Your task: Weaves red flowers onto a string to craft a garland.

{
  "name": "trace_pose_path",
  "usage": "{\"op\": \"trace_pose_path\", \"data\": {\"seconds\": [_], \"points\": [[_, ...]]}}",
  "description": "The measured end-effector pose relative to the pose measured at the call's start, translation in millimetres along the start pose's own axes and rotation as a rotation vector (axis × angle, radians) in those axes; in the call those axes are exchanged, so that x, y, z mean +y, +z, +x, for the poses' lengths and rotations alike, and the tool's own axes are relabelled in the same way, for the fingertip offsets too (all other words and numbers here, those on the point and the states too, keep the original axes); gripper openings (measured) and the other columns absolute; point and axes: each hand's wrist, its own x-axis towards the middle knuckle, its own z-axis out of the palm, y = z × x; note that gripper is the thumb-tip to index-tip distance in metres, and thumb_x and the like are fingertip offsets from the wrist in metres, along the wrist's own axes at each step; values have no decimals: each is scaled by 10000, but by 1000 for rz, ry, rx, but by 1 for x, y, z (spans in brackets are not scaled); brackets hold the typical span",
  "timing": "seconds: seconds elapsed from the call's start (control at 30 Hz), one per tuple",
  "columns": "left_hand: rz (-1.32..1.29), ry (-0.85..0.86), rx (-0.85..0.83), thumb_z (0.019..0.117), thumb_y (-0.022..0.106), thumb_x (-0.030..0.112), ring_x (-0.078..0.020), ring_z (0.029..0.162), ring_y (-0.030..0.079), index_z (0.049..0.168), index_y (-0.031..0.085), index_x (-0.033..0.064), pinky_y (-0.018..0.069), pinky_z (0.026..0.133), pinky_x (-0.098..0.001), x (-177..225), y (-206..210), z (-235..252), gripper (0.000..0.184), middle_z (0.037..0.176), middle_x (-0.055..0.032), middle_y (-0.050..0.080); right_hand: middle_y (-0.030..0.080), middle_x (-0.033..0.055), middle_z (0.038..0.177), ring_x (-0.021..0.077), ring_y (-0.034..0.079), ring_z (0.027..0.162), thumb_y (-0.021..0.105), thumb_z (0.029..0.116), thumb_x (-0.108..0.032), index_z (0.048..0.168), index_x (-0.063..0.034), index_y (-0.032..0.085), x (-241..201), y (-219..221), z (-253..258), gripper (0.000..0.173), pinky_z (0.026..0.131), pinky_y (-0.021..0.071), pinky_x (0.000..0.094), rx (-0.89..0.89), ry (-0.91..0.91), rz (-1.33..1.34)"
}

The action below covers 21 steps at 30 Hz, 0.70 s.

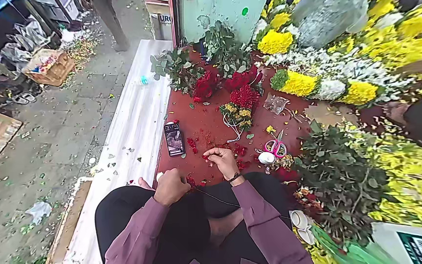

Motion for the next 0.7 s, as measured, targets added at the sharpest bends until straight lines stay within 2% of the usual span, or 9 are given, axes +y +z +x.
{"op": "trace_pose_path", "data": {"seconds": [0.07, 0.13, 0.2, 0.23, 0.37, 0.5, 0.57, 0.7], "points": [[-7, 1, 5, 796, 740, 391, -261, 786, 691, 823, 754, 173, 536, 725, -595, 0, 0, 0, 220, 785, -41, 713, 768, 80, 945, 160, 703, 702, 688, 864, -4, 1034, -37, 779, -1, 1, -2, 196, 640, 607, 321, -13, -25, -59], [-9, 1, 5, 797, 740, 389, -264, 789, 694, 831, 754, 169, 538, 727, -598, -1, 0, -1, 222, 791, -43, 716, 770, 59, 991, 152, 727, 786, 742, 823, -29, 1046, -63, 775, 0, 3, -2, 228, 717, 629, 331, -31, -61, -118], [-14, -4, 2, 801, 737, 382, -260, 785, 697, 834, 755, 168, 540, 740, -601, -1, 0, 0, 217, 789, -41, 721, 770, 34, 1013, 128, 732, 871, 773, 832, -89, 1038, -81, 781, 1, 4, -3, 207, 797, 632, 317, -39, -109, -182], [-16, -4, 4, 803, 736, 380, -259, 783, 700, 832, 754, 168, 541, 744, -600, -1, 0, 0, 215, 787, -39, 723, 768, 25, 1014, 117, 729, 878, 777, 853, -120, 1024, -86, 786, 1, 4, -4, 175, 801, 629, 308, -35, -130, -206], [-42, -13, 32, 801, 735, 377, -250, 749, 689, 811, 751, 168, 540, 706, -582, -3, -1, 1, 210, 750, -35, 708, 763, 25, 1015, 117, 727, 899, 757, 904, -172, 984, -85, 789, 0, 9, -8, 123, 800, 632, 306, -27, -216, -197], [-76, -44, 39, 807, 737, 378, -258, 742, 686, 835, 756, 159, 542, 702, -584, -3, -2, 3, 222, 760, -47, 707, 764, 46, 935, 144, 718, 795, 759, 858, -93, 931, -59, 775, -10, 19, -20, 82, 710, 620, 315, 11, -207, -87], [-100, -50, 61, 806, 737, 378, -259, 758, 687, 846, 758, 159, 542, 720, -590, -3, -3, 3, 224, 770, -46, 709, 749, 86, 897, 184, 712, 771, 782, 799, -30, 943, -19, 750, -17, 25, -29, 147, 681, 620, 336, 44, -187, 25], [-236, 3, 101, 834, 752, 373, -206, 744, 694, 868, 785, 166, 563, 728, -548, -10, -4, 5, 212, 772, -19, 727, 745, 168, 893, 256, 727, 742, 813, 755, 36, 1107, 37, 617, -37, 31, -53, 404, 633, 620, 376, -16, -75, 215]]}}
